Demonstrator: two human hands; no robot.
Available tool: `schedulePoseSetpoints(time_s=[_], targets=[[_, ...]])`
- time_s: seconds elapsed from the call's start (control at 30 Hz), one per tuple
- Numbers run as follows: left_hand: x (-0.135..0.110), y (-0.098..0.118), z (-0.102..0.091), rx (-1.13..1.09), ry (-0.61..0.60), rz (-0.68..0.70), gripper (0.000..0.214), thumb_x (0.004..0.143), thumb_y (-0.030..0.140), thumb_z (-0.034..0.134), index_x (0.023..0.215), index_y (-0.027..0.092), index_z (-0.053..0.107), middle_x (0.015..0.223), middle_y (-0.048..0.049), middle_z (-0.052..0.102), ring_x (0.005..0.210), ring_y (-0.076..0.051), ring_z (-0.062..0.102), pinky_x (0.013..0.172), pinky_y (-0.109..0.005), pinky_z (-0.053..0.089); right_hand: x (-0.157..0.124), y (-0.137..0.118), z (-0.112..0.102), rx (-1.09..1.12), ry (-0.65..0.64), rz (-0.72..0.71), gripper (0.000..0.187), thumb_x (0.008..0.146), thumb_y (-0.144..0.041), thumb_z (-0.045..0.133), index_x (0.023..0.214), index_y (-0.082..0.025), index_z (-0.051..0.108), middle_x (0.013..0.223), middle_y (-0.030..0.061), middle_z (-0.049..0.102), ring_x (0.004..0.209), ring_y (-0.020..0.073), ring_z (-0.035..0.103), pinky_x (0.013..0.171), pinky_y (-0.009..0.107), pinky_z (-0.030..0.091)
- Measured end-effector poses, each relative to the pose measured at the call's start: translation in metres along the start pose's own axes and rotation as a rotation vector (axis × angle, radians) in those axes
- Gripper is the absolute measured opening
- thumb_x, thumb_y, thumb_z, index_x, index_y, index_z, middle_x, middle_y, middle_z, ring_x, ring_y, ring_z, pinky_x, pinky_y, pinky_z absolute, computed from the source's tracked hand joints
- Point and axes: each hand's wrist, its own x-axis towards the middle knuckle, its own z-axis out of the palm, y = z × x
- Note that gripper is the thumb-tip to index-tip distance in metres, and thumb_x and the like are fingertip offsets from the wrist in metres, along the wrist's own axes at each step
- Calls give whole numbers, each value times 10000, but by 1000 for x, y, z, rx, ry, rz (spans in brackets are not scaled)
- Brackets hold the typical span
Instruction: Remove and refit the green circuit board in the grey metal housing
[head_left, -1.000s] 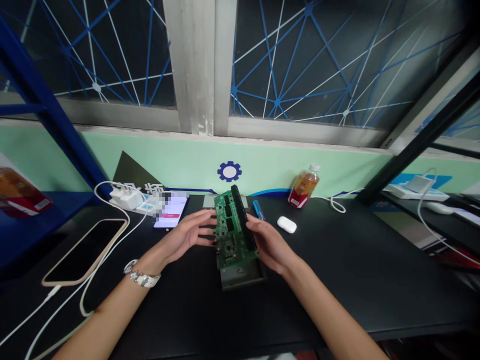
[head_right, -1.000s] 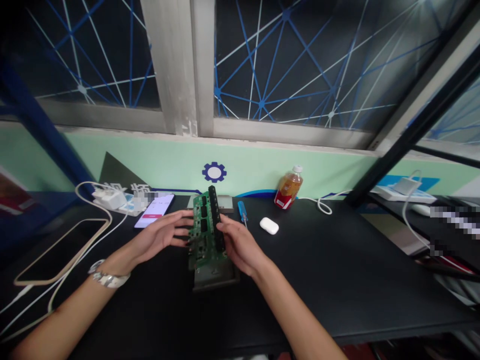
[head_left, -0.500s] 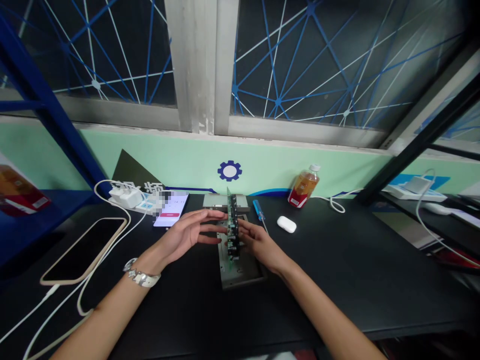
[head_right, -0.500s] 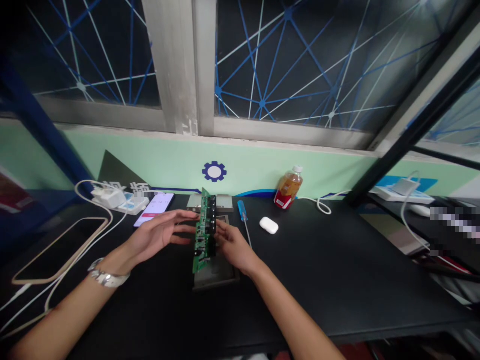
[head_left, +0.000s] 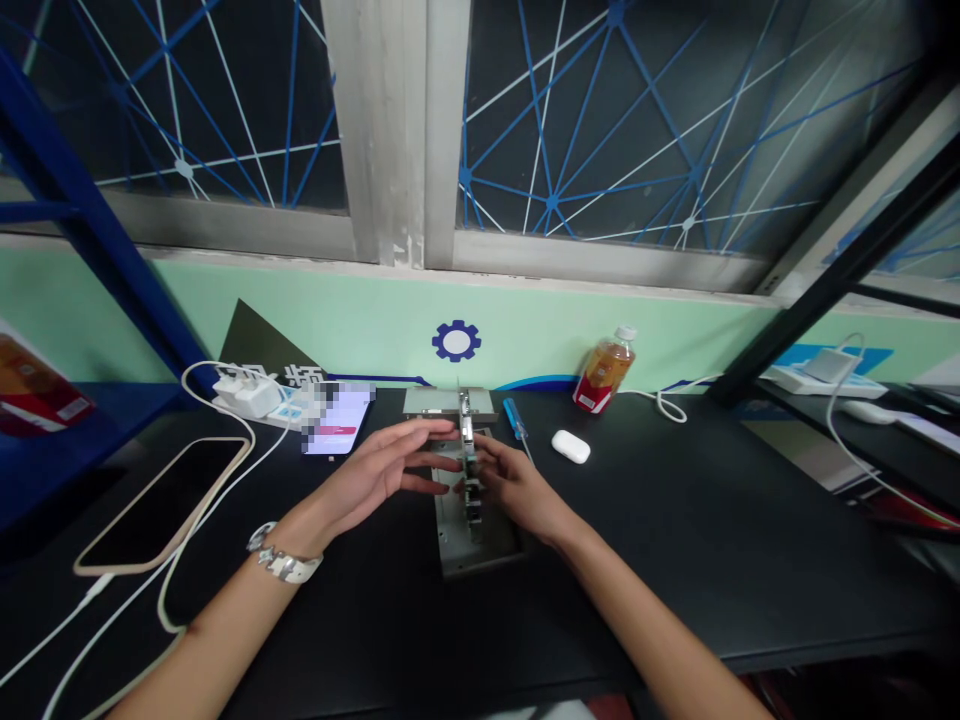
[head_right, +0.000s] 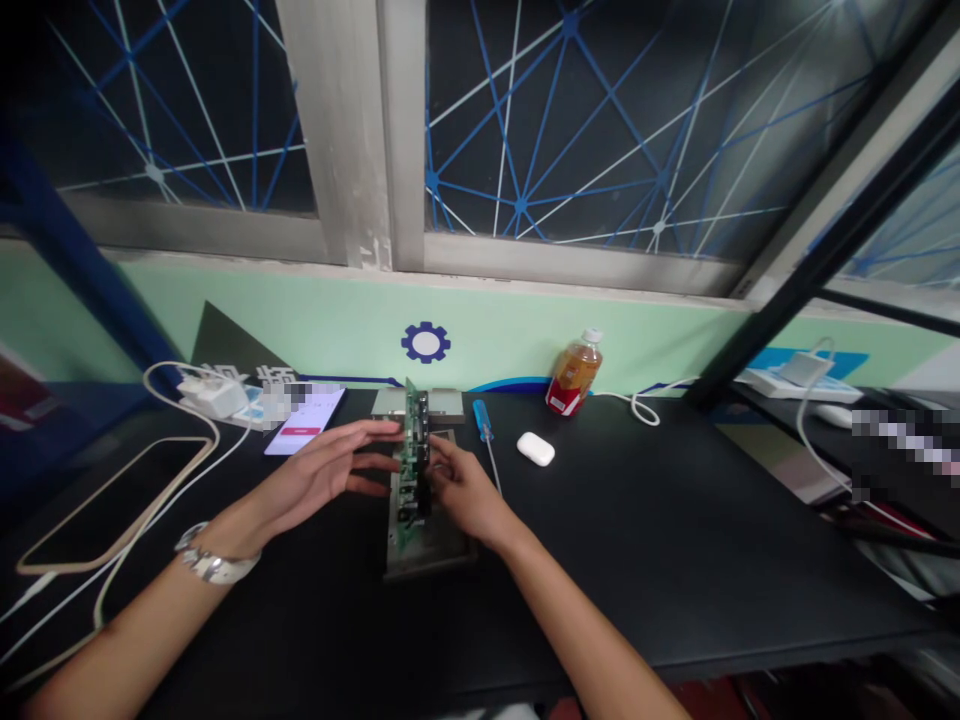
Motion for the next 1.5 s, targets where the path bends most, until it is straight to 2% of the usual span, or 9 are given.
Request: schedulePoseSetpoints(time_s=[0.13, 0.33, 0.5, 0.63, 0.73, 0.93, 1.13, 1.3, 1.5], targets=[[1, 2, -10, 134, 181, -21, 369, 895, 362, 676, 1242, 235, 672, 1231, -105, 669, 1024, -226, 652, 754, -300, 581, 1, -4, -8, -50, 74, 1, 435, 840, -338, 697, 1230, -170, 602, 759, -33, 510, 590, 70, 448, 518, 177, 411], [9, -13, -26, 354, 302, -24, 498, 837, 435, 725, 1285, 229, 657, 1238, -93, 690, 1080, -243, 638, 777, -301, 550, -4, -15, -6, -58, 129, 0, 530, 838, -354, 703, 1319, -192, 552, 906, 0, 496, 671, 81, 505, 533, 177, 491], [13, -23, -10, 367, 208, 19, 510, 888, 474, 649, 1327, 216, 626, 1227, -85, 700, 1117, -257, 627, 919, -358, 507, -14, -23, 11, -13, 34, -77, 617, 842, -361, 723, 1407, -276, 491, 1057, 39, 517, 798, 123, 566, 528, 186, 556], [11, -21, 14, 312, 123, 91, 493, 929, 496, 579, 1315, 193, 622, 1114, -87, 721, 948, -244, 657, 832, -343, 516, -18, -26, 22, 56, 36, -134, 597, 848, -345, 722, 1402, -310, 503, 1043, 31, 495, 795, 129, 578, 509, 197, 570], [9, -22, 22, 249, 65, 96, 459, 958, 503, 520, 1252, 172, 641, 1007, -78, 711, 823, -209, 637, 752, -319, 507, -19, -26, 25, 60, 59, -161, 576, 834, -329, 739, 1372, -304, 535, 1024, 26, 488, 791, 128, 584, 504, 194, 558], [8, -34, 22, 127, 93, 49, 433, 946, 537, 516, 1016, 143, 680, 900, -69, 684, 816, -209, 623, 716, -296, 481, -19, -20, 23, -54, 62, -185, 588, 862, -308, 698, 1415, -288, 498, 1060, 44, 493, 839, 138, 579, 522, 183, 517], [10, -31, 20, 92, 208, 91, 431, 911, 543, 571, 1065, 154, 675, 991, -83, 712, 910, -240, 649, 771, -314, 496, -25, -28, 22, -271, 3, -288, 641, 847, -204, 679, 1440, -269, 447, 1070, 51, 529, 823, 124, 571, 589, 200, 500], [11, -27, 13, 60, 289, 80, 475, 873, 580, 607, 1091, 160, 647, 1055, -87, 708, 856, -236, 670, 771, -346, 520, -28, -26, 22, -416, -133, -375, 764, 791, -159, 711, 1469, -256, 371, 906, 0, 567, 679, 100, 551, 594, 219, 510], [10, -29, 12, 119, 281, 89, 485, 882, 583, 592, 1127, 168, 644, 1105, -90, 683, 911, -243, 669, 808, -353, 529, -28, -21, 22, -572, -90, -521, 651, 817, -225, 711, 1409, -213, 440, 832, 1, 667, 633, 103, 605, 614, 222, 521]])
